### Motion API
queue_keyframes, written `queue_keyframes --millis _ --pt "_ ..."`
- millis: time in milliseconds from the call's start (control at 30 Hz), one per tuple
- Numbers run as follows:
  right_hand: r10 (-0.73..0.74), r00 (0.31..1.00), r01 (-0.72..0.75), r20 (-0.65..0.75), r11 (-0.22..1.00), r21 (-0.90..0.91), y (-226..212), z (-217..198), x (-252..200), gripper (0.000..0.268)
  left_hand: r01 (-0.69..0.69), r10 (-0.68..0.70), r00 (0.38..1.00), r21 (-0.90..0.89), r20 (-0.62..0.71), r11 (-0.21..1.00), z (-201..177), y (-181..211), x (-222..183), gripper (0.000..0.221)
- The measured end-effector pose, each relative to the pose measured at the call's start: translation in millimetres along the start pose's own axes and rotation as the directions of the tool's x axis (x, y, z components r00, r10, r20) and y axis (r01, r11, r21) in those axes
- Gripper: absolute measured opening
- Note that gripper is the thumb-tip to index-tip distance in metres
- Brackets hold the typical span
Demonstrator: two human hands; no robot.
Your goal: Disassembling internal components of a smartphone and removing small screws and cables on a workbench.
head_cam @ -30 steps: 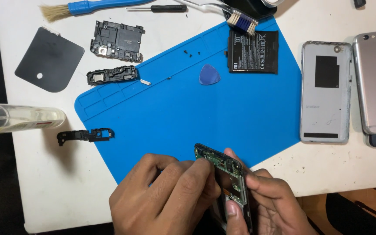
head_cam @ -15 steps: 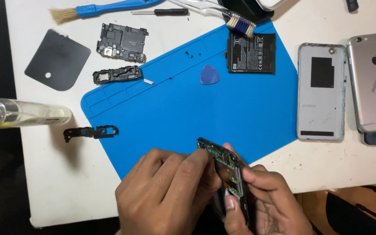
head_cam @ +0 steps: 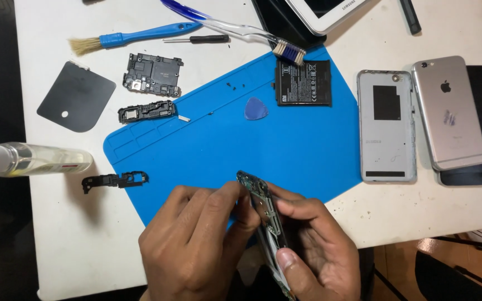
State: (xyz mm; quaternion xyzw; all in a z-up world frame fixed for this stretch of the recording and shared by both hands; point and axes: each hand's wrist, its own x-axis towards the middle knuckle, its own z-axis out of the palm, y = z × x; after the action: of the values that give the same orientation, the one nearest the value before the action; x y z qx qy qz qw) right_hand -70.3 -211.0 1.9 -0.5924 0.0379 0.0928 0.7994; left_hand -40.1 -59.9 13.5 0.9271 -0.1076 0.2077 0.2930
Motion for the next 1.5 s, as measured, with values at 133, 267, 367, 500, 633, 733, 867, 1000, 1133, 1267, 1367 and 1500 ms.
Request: queue_keyframes --millis 133,267,367,500,633,733,867,1000,1133,1267,1367,1500 --pt "0.024 0.999 -0.023 0.042 1.000 -0.019 0.2 -7.6 4.4 0.040 -0.005 0.005 1.000 -0.014 0.002 1.000 4.0 -1.6 1.7 0.009" --pt "0.007 0.997 -0.005 0.070 1.000 -0.025 8.8 -18.5 5.2 0.040 0.005 -0.005 1.000 0.000 0.003 1.000 10.3 -0.3 2.4 0.006" --pt "-0.015 0.997 0.017 0.074 0.999 -0.035 9.2 -20.8 5.5 0.041 0.021 -0.021 1.000 0.026 0.006 0.999 13.6 2.5 1.7 0.004" --pt "-0.010 0.996 0.010 0.088 1.000 -0.003 6.5 -20.8 7.3 0.041 0.048 -0.048 0.999 0.041 0.000 0.998 14.9 5.7 2.6 0.007" --pt "-0.005 0.996 0.010 0.094 0.998 -0.057 9.5 -24.7 5.6 0.042 0.081 -0.082 0.996 0.064 0.021 0.995 16.2 6.9 1.4 0.011" --pt "0.006 0.998 -0.005 0.057 1.000 -0.015 9.1 -21.2 3.0 0.041 0.069 -0.070 0.997 0.038 0.025 0.997 15.9 4.7 -1.6 0.006" --pt "0.032 0.999 -0.032 0.004 0.999 -0.039 11.6 -22.6 3.9 0.044 0.039 -0.039 0.999 0.005 0.004 0.999 18.4 0.9 -0.9 0.008" --pt "0.024 1.000 -0.024 -0.017 0.999 -0.031 12.0 -21.8 3.5 0.046 0.035 -0.035 0.999 -0.045 0.002 0.998 18.5 -1.4 -2.0 0.006" --pt "0.052 0.996 -0.054 -0.076 0.998 -0.032 10.2 -15.7 2.4 0.044 0.047 -0.045 0.999 -0.081 0.031 0.996 17.8 -3.3 -2.7 0.005" --pt "0.100 0.983 -0.105 -0.152 0.994 -0.023 9.9 -13.2 0.4 0.047 0.031 -0.030 0.999 -0.079 0.010 0.996 19.3 -4.0 -3.5 0.006" --pt "0.119 0.980 -0.124 -0.157 0.992 -0.026 9.7 -13.9 -0.7 0.047 0.026 -0.026 1.000 -0.088 0.009 0.996 18.7 -4.0 -3.4 0.006" --pt "0.025 0.999 -0.027 -0.044 0.998 -0.058 14.4 -22.3 1.3 0.046 0.014 -0.014 1.000 -0.100 0.000 0.995 18.4 -4.1 -2.6 0.005"
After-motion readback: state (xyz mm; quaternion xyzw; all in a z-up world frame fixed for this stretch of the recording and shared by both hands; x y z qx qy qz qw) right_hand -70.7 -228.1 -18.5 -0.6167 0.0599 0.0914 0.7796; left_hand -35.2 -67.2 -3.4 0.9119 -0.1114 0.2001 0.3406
